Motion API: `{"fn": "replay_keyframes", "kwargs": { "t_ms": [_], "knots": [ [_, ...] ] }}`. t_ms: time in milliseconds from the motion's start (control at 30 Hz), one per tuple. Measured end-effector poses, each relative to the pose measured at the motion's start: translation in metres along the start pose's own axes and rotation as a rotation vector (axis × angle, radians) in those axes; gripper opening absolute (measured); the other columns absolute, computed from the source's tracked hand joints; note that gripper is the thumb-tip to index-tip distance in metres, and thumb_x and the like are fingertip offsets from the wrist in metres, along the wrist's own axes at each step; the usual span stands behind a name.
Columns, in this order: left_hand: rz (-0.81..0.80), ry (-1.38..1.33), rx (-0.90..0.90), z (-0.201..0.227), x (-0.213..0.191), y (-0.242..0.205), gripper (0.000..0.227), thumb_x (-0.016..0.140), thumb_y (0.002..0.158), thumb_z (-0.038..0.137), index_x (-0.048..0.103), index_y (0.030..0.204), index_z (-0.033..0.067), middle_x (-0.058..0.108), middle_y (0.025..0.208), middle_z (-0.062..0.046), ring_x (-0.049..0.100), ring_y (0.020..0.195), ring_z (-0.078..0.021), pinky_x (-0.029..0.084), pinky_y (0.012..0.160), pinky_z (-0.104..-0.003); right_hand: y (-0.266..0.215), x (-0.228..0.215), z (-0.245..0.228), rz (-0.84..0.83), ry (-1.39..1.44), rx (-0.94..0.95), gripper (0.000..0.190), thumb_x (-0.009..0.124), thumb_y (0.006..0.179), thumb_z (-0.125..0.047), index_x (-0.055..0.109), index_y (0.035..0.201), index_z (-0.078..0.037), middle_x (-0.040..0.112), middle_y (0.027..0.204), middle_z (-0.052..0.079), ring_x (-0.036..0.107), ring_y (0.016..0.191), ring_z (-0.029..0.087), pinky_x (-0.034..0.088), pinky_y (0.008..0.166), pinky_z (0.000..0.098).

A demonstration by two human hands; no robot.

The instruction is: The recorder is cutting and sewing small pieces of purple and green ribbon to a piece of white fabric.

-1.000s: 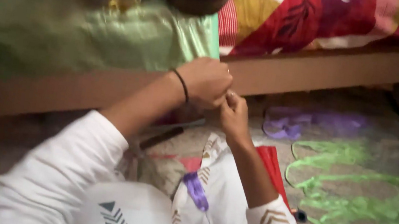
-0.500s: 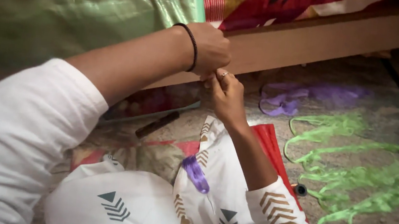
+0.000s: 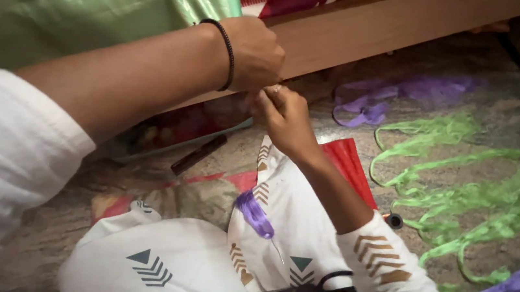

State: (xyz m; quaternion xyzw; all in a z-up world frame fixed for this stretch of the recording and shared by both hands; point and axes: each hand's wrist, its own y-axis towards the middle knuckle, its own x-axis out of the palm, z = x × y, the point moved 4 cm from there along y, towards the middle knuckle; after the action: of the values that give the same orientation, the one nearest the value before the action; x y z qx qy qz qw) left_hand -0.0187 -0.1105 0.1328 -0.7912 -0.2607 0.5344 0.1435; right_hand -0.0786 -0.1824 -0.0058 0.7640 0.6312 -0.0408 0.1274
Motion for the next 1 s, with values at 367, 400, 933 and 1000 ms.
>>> {"fn": "replay_keyframes", "kwargs": {
  "t_ms": [367,400,933,1000],
  "knots": [
    [0.175,-0.02,0.027,-0.008,0.029,0.005,0.02,0.059,0.094,0.011,0.076,0.086,0.004,0.074,0.093,-0.018,0.074,0.086,-0.0343,0.061,0.068,-0.042,-0.283,-0.063,0.182,-1.561,-0.961,0.159,0.022,0.07,0.077,-0.02,0.073,0.093,-0.004,0.071,0.094,0.021,0.07,0.088,0.04,0.056,0.076,0.0501],
    [0.195,-0.035,0.032,-0.009,0.032,0.004,0.019,0.061,0.092,0.011,0.076,0.084,0.0027,0.074,0.09,-0.019,0.074,0.085,-0.0347,0.061,0.068,-0.042,-0.305,-0.066,0.173,-1.644,-0.909,0.164,0.028,0.078,0.068,-0.022,0.074,0.088,-0.003,0.072,0.092,0.021,0.069,0.088,0.04,0.055,0.078,0.0488],
    [0.839,-1.37,-0.181,-0.045,0.034,-0.067,0.019,0.069,0.093,0.008,0.077,0.108,-0.0011,0.08,0.087,-0.01,0.077,0.072,-0.0152,0.065,0.066,-0.027,-0.157,-0.111,0.04,-0.654,-0.621,0.512,0.022,0.07,0.09,-0.026,0.069,0.109,-0.015,0.068,0.065,0.014,0.068,0.057,0.023,0.053,0.058,0.0411],
    [0.894,-1.668,-0.131,-0.047,0.048,-0.069,0.021,0.068,0.097,0.009,0.076,0.109,-0.0056,0.078,0.09,-0.011,0.075,0.078,-0.0122,0.067,0.073,-0.028,-0.138,-0.117,0.037,-0.287,-0.243,0.58,0.031,0.072,0.083,-0.029,0.064,0.107,-0.011,0.068,0.062,0.001,0.06,0.048,0.014,0.051,0.046,0.0363]
  ]
}}
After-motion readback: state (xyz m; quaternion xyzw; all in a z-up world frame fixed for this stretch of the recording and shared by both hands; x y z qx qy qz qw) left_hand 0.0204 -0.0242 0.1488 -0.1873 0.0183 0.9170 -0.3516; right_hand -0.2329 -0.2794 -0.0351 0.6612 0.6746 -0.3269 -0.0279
